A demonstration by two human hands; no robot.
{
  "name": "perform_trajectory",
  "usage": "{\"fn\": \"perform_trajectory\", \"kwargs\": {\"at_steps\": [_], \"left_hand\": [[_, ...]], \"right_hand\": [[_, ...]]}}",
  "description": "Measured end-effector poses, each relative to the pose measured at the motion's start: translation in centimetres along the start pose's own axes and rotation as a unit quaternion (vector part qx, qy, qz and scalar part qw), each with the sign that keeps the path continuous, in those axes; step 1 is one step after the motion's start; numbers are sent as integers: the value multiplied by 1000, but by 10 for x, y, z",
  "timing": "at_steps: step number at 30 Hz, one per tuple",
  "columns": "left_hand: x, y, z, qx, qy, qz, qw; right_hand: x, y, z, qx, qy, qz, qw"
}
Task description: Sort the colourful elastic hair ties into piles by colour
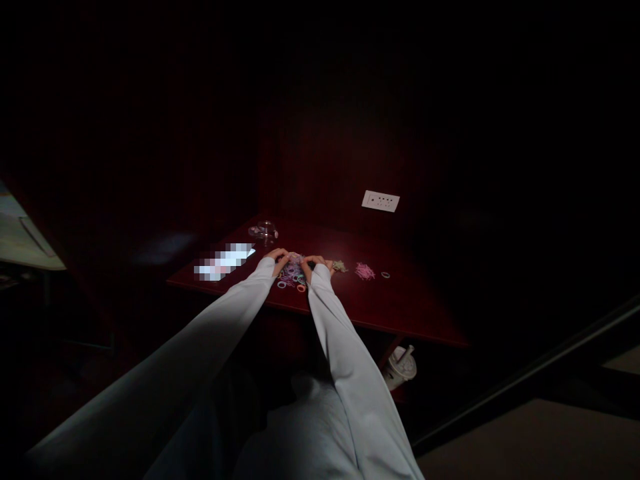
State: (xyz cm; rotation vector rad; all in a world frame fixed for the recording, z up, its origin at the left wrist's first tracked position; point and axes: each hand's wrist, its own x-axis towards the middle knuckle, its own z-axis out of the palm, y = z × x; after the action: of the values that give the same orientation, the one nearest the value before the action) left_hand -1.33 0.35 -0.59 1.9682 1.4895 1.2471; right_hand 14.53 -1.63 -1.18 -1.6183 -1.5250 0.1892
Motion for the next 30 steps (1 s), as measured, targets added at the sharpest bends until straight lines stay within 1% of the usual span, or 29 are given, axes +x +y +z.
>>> {"fn": "perform_trajectory", "kwargs": {"at_steps": [4, 9, 11, 14, 17, 18, 21, 25, 30], "left_hand": [[-1, 4, -5, 13, 5, -14, 1000], [-3, 9, -7, 32, 5, -28, 999], [-4, 11, -7, 37, 2, -36, 999], [-6, 12, -8, 40, 8, -44, 998], [-8, 13, -9, 41, 18, -51, 998], [-9, 14, -10, 42, 19, -53, 998], [-10, 17, -12, 41, 21, -59, 997], [-11, 19, -14, 32, 26, -59, 997], [-12, 20, -14, 17, 35, -61, 997]], "right_hand": [[0, -1, -2, 3, 2, 6, 1000], [1, -5, -4, 11, 33, 41, 999], [3, -2, -13, -3, 51, 42, 998], [7, 11, -35, -44, 96, 25, 994], [12, 29, -58, -81, 164, 83, 980], [14, 34, -62, -87, 171, 97, 977], [16, 43, -68, -97, 170, 109, 975], [16, 47, -65, -114, 144, 120, 976], [17, 50, -64, -109, 147, 111, 977]]}}
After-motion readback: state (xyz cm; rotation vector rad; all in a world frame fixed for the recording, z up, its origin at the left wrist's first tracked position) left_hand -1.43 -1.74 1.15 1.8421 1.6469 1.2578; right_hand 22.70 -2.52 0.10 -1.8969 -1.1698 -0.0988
